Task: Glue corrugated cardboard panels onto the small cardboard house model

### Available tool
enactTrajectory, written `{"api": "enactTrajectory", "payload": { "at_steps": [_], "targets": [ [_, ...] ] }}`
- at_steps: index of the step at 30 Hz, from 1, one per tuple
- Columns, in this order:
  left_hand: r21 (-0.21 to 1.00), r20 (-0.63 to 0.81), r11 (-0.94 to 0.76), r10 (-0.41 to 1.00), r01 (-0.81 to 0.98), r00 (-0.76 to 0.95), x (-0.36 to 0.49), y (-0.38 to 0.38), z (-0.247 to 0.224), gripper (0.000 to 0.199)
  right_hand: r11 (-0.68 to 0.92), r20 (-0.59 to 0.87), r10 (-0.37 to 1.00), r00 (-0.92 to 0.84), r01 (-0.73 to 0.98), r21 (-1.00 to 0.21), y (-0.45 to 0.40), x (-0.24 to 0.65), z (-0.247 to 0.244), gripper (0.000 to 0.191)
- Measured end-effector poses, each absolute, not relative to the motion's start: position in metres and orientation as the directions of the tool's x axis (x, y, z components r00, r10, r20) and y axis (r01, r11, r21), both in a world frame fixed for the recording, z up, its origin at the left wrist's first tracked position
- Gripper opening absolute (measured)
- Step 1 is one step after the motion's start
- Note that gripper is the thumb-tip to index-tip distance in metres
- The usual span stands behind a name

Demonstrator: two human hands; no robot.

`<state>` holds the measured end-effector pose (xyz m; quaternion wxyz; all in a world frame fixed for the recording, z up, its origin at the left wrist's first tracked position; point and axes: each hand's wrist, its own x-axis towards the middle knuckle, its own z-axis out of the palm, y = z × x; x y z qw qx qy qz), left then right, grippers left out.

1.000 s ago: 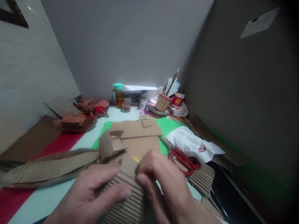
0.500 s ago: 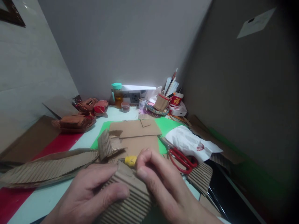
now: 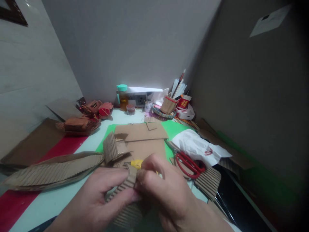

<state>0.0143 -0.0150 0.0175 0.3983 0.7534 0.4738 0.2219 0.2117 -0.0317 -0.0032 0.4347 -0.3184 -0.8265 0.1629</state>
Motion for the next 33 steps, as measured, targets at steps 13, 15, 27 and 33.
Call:
{"api": "enactTrajectory", "payload": {
  "at_steps": [13, 15, 27, 33],
  "targets": [
    [0.858, 0.057, -0.280, 0.885, 0.431, 0.462, 0.017, -0.020, 0.015, 0.010, 0.745, 0.653, 0.668, -0.358, 0.328, -0.582, -0.034, 0.209, 0.000, 0.020],
    [0.859, 0.038, -0.284, 0.865, 0.426, 0.500, 0.016, -0.017, 0.015, 0.011, 0.680, 0.589, 0.731, -0.344, 0.297, -0.670, -0.036, 0.209, 0.005, 0.021],
    [0.918, 0.046, -0.274, 0.790, 0.285, 0.611, 0.013, -0.011, 0.012, 0.008, 0.482, 0.435, 0.869, -0.236, 0.202, -0.853, -0.037, 0.205, 0.008, 0.018],
    [0.909, 0.136, -0.337, 0.797, 0.246, 0.589, 0.014, -0.012, 0.011, 0.014, 0.399, 0.361, 0.903, -0.232, 0.146, -0.905, -0.040, 0.206, 0.010, 0.019]
  ]
}}
